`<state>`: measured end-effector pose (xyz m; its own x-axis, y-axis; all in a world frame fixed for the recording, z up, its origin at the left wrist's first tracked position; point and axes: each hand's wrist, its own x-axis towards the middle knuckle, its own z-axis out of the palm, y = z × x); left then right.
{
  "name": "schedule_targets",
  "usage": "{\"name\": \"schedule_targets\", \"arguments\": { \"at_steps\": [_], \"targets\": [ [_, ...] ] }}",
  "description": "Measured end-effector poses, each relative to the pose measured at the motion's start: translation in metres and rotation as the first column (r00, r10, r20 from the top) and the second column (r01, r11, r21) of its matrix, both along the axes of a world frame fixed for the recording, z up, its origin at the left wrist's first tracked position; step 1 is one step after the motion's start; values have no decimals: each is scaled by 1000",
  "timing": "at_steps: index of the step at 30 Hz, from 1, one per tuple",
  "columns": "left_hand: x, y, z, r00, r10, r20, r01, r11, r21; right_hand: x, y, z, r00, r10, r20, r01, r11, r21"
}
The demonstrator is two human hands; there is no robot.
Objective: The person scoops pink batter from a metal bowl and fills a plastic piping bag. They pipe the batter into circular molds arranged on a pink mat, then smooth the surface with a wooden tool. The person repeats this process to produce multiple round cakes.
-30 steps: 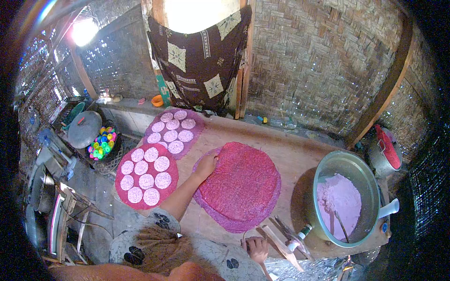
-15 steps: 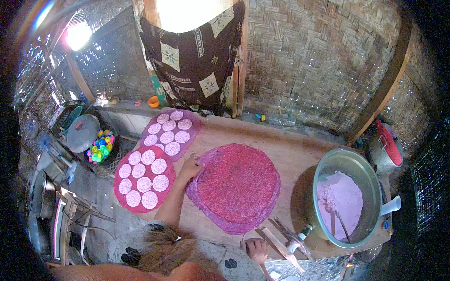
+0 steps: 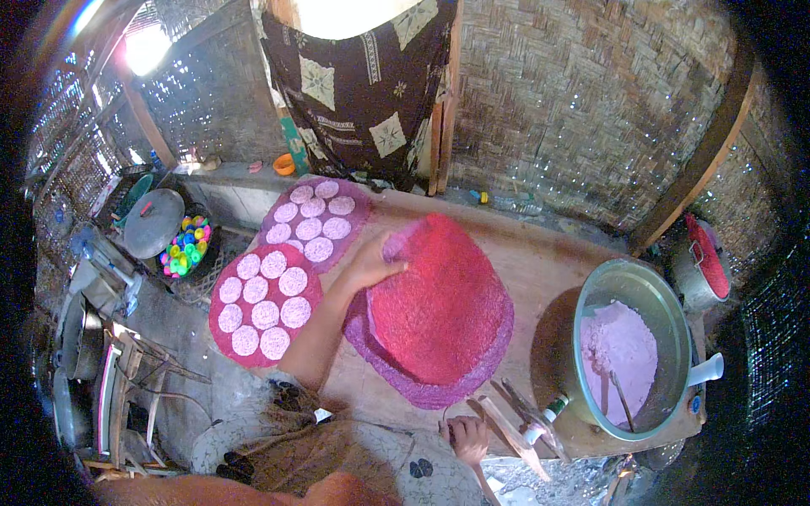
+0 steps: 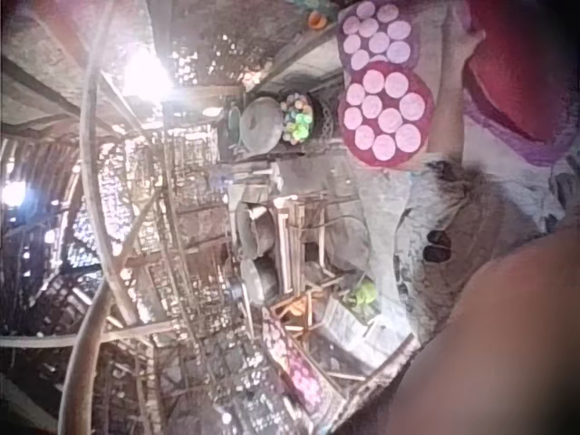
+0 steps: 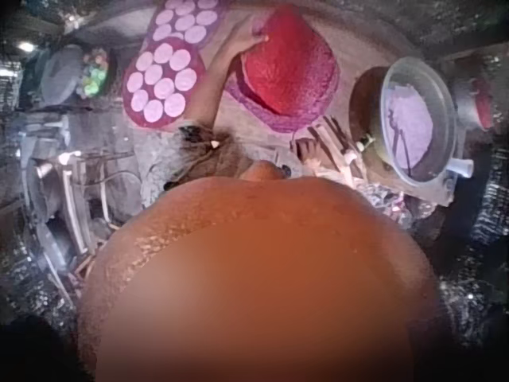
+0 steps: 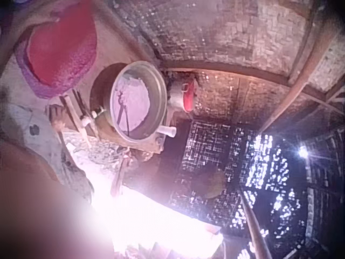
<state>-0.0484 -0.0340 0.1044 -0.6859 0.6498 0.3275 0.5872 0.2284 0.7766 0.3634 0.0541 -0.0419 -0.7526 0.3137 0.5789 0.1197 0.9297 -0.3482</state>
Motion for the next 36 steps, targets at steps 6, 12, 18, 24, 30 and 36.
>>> {"name": "schedule_targets", "arguments": {
  "at_steps": [6,12,18,24,30,36],
  "targets": [
    [-4,-52,-32,986,149,74,-147,989,-21,3,-2,15,998,-15,68,13,1000,28],
    [-17,-76,-109,950,202,-240,-264,928,-264,2,-5,13,999,-25,36,27,999,-42],
    [-14,-76,-113,949,311,51,-295,934,-201,2,-2,7,1000,-26,12,26,999,-25],
    [-14,-62,-106,939,132,318,-44,962,-271,2,-2,22,999,-45,23,45,999,1],
    [-35,-64,-143,981,111,157,-44,924,-379,3,-2,21,998,-47,39,45,998,44],
    [55,-68,-52,667,96,739,-65,995,-70,3,-4,32,999,-45,14,45,998,45]
  ]
}}
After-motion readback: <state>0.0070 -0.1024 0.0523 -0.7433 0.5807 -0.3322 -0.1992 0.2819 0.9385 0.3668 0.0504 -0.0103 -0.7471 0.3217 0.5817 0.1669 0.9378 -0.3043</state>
